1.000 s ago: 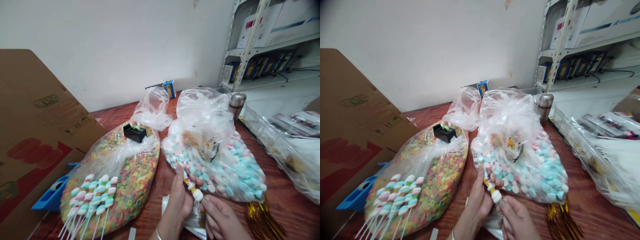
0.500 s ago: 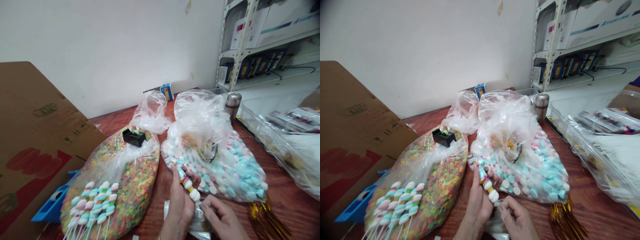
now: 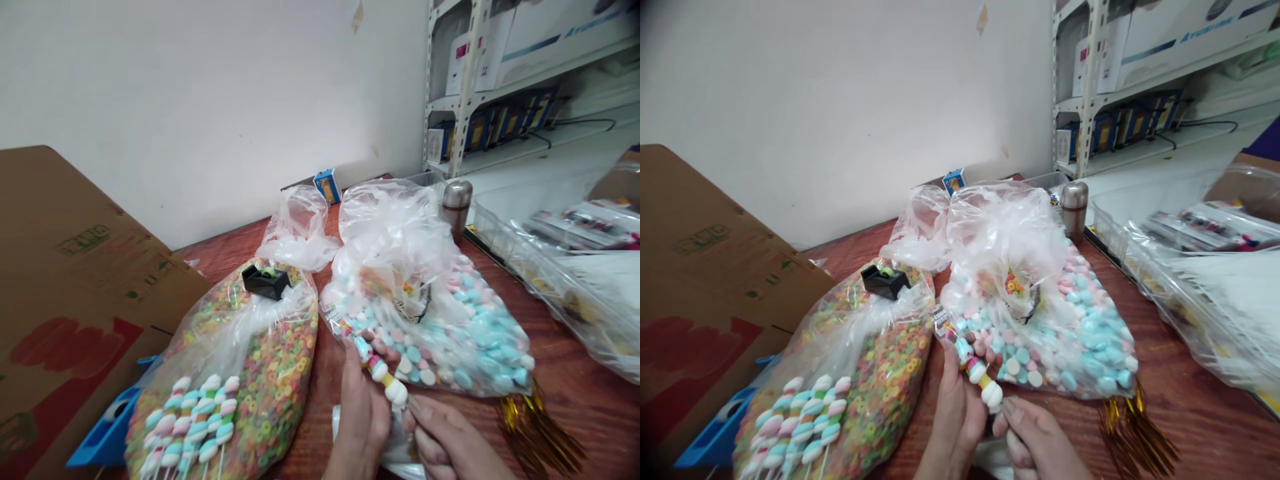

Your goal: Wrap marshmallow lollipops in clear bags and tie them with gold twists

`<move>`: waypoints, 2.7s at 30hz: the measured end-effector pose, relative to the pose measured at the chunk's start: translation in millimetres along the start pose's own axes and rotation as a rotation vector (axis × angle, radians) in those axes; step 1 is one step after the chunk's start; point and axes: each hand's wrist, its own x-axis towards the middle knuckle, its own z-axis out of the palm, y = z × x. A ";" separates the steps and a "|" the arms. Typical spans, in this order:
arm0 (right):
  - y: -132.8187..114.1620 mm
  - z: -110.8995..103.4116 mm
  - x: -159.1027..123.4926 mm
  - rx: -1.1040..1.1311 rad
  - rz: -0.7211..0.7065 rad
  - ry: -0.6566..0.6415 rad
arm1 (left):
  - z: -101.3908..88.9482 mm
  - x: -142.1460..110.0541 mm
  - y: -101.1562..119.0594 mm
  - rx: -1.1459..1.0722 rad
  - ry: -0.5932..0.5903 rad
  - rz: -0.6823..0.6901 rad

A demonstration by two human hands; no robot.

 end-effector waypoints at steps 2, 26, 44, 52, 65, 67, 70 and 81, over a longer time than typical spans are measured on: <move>-2.5 2.8 0.5 0.200 0.125 -0.117 | -0.8 -1.6 -1.5 0.074 -0.047 0.040; -13.7 -5.8 -7.8 -0.255 -0.233 0.159 | -11.8 -4.1 8.3 0.069 0.002 0.003; -12.4 -5.3 -12.7 0.307 0.011 0.100 | -8.2 -7.0 5.6 0.181 -0.001 0.023; -11.1 -8.5 -14.8 0.393 0.097 -0.098 | -14.6 -0.9 4.0 0.202 0.031 -0.013; 8.0 -8.4 -10.7 -0.228 -0.195 0.148 | -1.3 -5.2 -5.2 0.114 0.092 0.009; 10.1 -15.5 -11.7 -0.716 -0.532 0.300 | 2.6 -6.0 -6.6 0.097 0.152 -0.002; 9.6 -22.8 -12.4 -1.247 -0.980 0.401 | 6.3 -7.6 -8.8 0.103 0.234 -0.020; -9.1 -11.4 -14.5 -0.633 -0.344 0.246 | 10.6 -11.2 -3.2 0.006 0.137 -0.008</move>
